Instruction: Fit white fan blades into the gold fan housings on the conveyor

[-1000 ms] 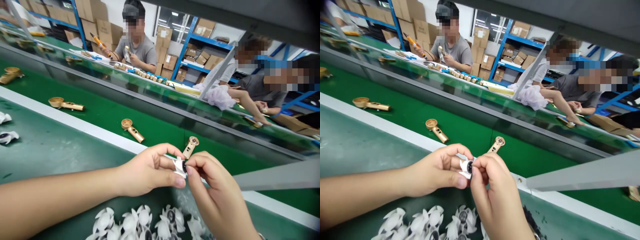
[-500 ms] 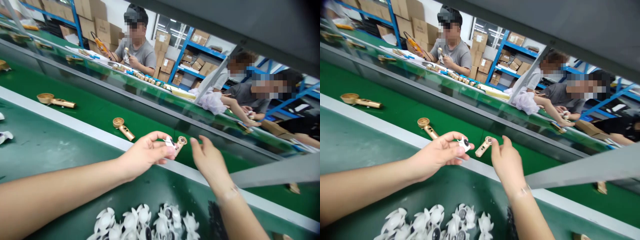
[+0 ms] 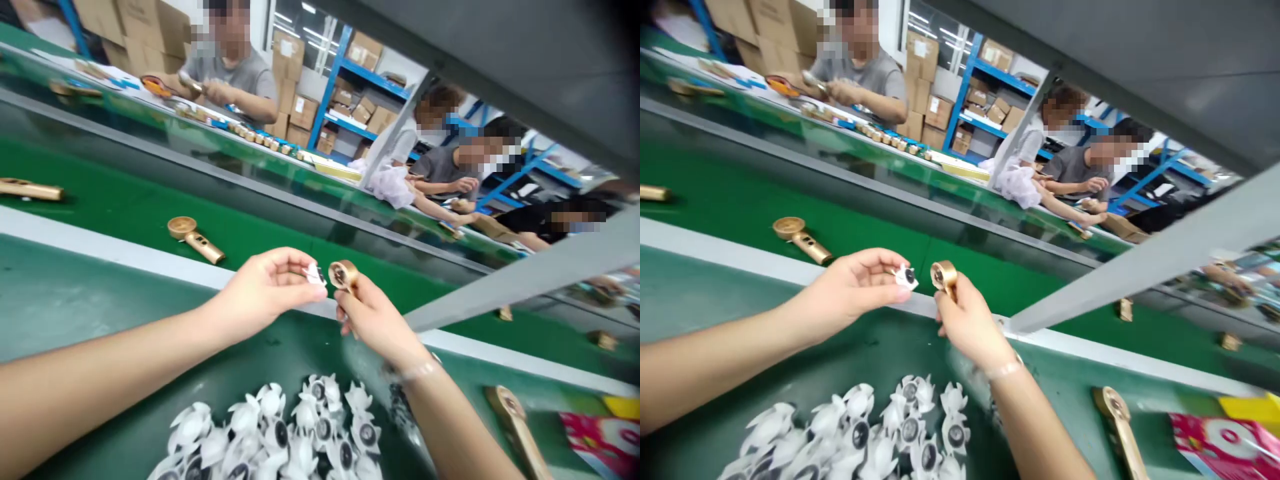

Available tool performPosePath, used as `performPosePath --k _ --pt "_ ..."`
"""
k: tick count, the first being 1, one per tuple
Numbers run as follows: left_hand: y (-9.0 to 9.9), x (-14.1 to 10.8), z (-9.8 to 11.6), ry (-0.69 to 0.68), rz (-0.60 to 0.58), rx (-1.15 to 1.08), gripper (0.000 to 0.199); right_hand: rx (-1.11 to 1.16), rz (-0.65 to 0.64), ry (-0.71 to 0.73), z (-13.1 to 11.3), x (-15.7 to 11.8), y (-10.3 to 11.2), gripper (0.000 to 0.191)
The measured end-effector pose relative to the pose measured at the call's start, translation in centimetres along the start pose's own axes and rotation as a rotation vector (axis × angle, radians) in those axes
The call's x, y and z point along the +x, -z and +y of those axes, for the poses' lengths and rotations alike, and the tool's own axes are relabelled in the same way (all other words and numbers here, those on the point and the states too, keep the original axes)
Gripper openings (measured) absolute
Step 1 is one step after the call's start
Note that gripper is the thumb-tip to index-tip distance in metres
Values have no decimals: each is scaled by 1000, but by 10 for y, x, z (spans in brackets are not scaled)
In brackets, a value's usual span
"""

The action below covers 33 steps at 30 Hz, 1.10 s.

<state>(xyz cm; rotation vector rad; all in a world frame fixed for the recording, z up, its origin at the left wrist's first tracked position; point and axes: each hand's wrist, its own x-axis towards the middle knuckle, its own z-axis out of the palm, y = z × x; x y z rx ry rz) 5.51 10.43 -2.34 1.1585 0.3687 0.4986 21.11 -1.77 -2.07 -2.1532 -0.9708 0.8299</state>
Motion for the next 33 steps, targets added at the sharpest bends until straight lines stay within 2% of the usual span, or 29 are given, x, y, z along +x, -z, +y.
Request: performPosePath --k 3,6,12,17,21,30,33 --pt "-1 -4 -6 34 -41 -29 41 67 53 114 0 -35 -7 16" --pt "-2 -8 -9 25 -67 -7 45 31 186 236 -3 -49 -12 12" --pt "-6 -11 -8 -4 -52 64 47 -117 248 390 -4 -49 -19 8" --pt "-8 -12 -6 35 -36 71 40 -227 266 488 -5 -52 -20 16" --pt "-7 -12 -6 67 -26 98 37 -311 264 502 -8 -51 -19 21" --pt "-3 -7 -10 317 -25 31 43 -554 256 553 5 -52 -20 56" --pt "-5 -9 -8 344 -23 63 45 -604 254 577 8 -54 -21 60"
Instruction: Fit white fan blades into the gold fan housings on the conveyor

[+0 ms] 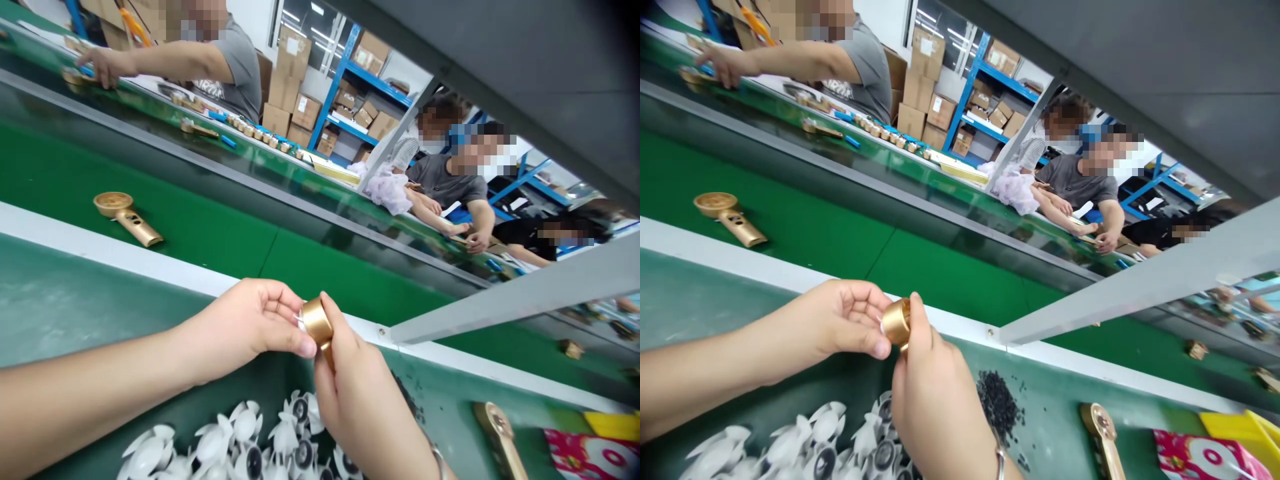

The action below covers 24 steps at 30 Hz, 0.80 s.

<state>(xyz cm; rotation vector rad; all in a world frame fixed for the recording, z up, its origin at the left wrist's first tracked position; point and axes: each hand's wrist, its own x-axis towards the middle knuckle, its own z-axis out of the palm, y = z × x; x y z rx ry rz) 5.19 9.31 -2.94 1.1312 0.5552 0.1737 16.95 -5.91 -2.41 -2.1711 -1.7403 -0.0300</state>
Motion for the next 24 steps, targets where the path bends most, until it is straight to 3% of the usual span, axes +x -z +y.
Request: performPosePath --k 3,6,8,10,12,15,17,19,22,24 --pt "0 1 -2 -16 5 6 47 51 -14 20 -1 -2 2 61" --pt "6 8 -2 -26 -73 81 55 144 -86 25 8 5 4 57" --pt "13 11 2 -63 -63 283 76 111 -91 -63 26 18 1 53" --pt "19 11 7 -147 27 621 90 15 -44 -206 51 37 -8 53" --pt "22 7 13 -253 23 952 76 -33 -34 -296 77 56 -20 58" --pt "18 -3 16 -394 -292 1149 39 -72 -37 -310 104 66 -24 55" --pt "12 -9 12 -468 -484 1139 33 -95 -1 -287 107 53 -11 53" --pt "7 -11 3 -514 -591 1125 40 -102 30 -265 101 25 10 48" --pt "3 -6 -12 -507 -671 1088 41 -66 6 -238 84 -33 33 28" --pt "2 0 -19 -513 -684 1063 34 -12 -44 -200 75 -71 35 17"
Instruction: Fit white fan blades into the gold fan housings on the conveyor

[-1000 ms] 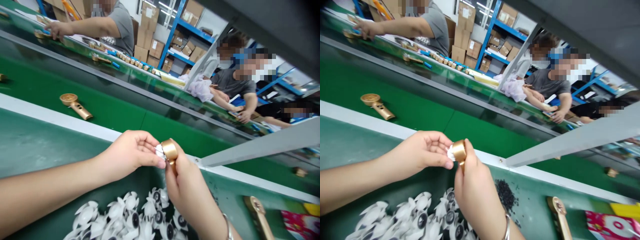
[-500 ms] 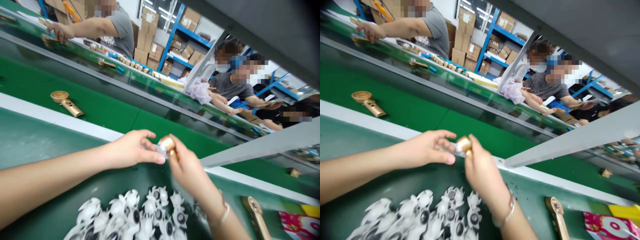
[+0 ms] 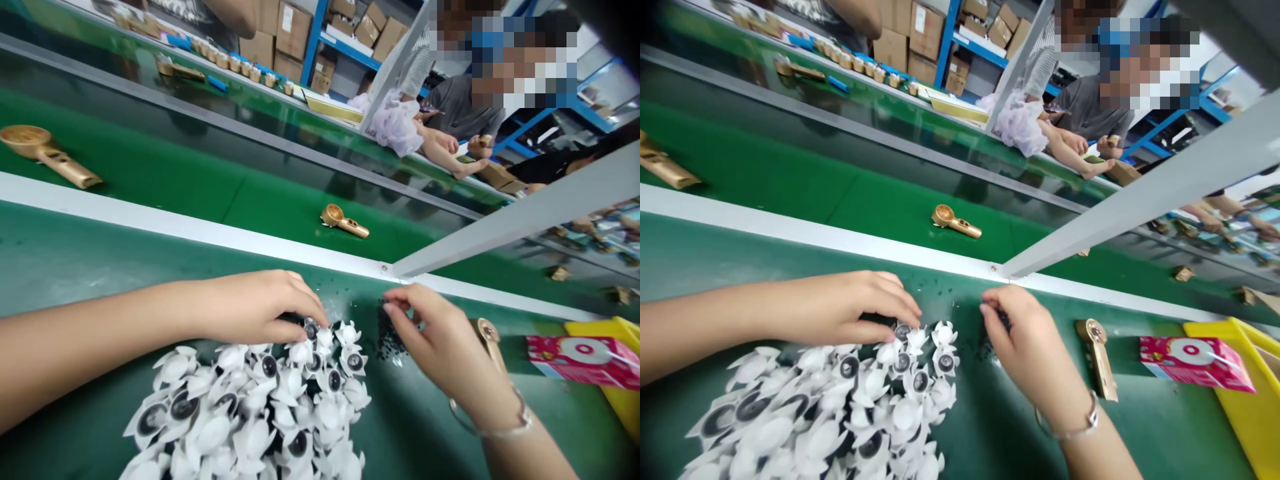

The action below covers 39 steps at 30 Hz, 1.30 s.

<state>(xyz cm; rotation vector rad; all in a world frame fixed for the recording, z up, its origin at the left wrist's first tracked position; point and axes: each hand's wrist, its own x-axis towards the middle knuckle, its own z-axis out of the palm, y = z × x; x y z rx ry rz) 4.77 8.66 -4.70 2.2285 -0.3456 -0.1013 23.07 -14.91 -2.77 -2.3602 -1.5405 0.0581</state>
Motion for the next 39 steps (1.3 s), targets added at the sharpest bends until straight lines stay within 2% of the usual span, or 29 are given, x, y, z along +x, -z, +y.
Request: performPosePath --k 4,8,14,21,26,31,39 --pt "-1 5 -5 -23 -1 55 25 55 -52 48 0 -51 -17 14" --pt "2 5 -3 -5 -11 167 27 52 -7 73 -4 -65 -25 12" --pt "2 4 1 19 -5 215 38 2 -75 164 -11 -57 -22 16" --pt "3 -1 -1 43 -1 260 37 -125 -135 270 -17 -49 -21 22" --pt "2 -1 -11 94 77 270 47 -156 -168 285 -15 -38 -21 20" --pt "-2 3 -17 155 139 243 36 -277 -230 316 -16 -27 -22 18" --pt "-6 3 -21 173 263 206 33 -359 -204 355 -17 -19 -25 16"
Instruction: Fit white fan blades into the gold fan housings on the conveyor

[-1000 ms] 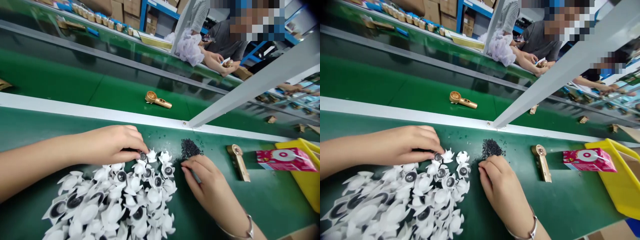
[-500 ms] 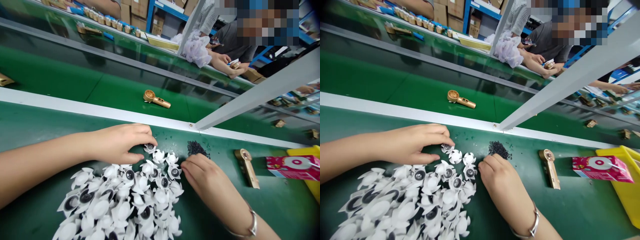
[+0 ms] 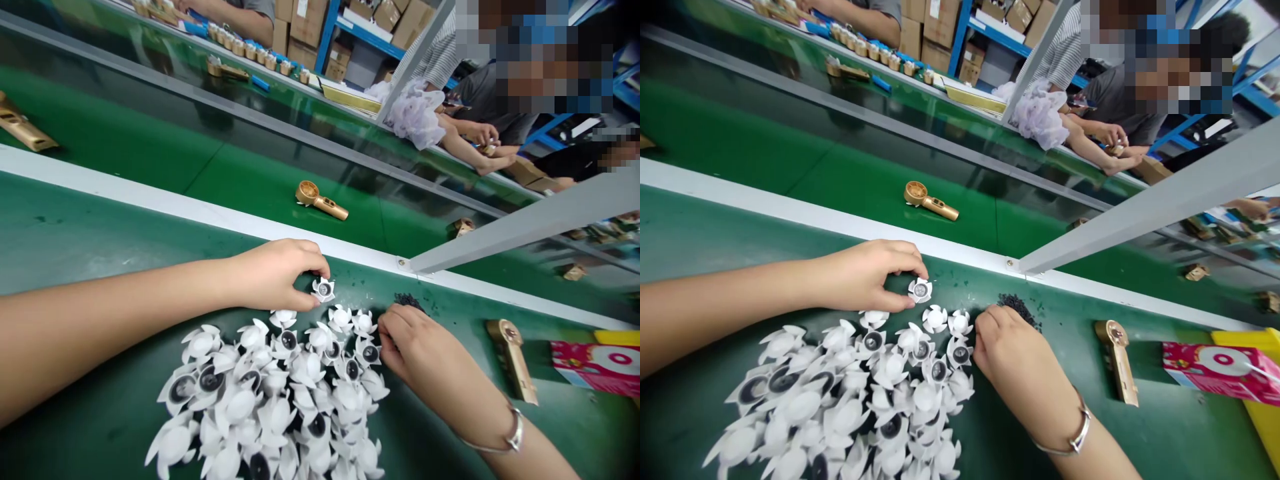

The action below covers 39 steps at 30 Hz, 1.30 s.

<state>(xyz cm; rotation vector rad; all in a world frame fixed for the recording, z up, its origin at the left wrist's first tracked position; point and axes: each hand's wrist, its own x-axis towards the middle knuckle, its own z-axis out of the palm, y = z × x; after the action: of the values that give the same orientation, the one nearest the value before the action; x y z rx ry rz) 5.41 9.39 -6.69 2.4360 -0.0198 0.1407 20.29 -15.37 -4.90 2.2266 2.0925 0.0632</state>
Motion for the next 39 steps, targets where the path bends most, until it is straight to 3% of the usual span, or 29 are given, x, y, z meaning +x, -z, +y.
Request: performPosePath --k 11,15,18,21,26,31,39 --pt "-2 2 -1 56 30 5 33 -29 -34 78 -4 -3 5 17" --pt "-3 2 -2 42 31 17 34 217 -1 -27 9 2 8 10" --pt "-5 4 -3 16 42 3 30 426 67 -95 10 23 19 10" --pt "-6 6 -4 1 78 -10 28 519 132 -28 2 55 24 11" --pt "-8 6 -7 5 105 -47 21 493 85 89 -8 90 9 12" --pt "-9 7 -10 -11 103 -62 17 433 159 157 -7 91 -3 8" --pt "-5 9 -6 34 88 -45 18 351 183 260 -10 87 6 6"
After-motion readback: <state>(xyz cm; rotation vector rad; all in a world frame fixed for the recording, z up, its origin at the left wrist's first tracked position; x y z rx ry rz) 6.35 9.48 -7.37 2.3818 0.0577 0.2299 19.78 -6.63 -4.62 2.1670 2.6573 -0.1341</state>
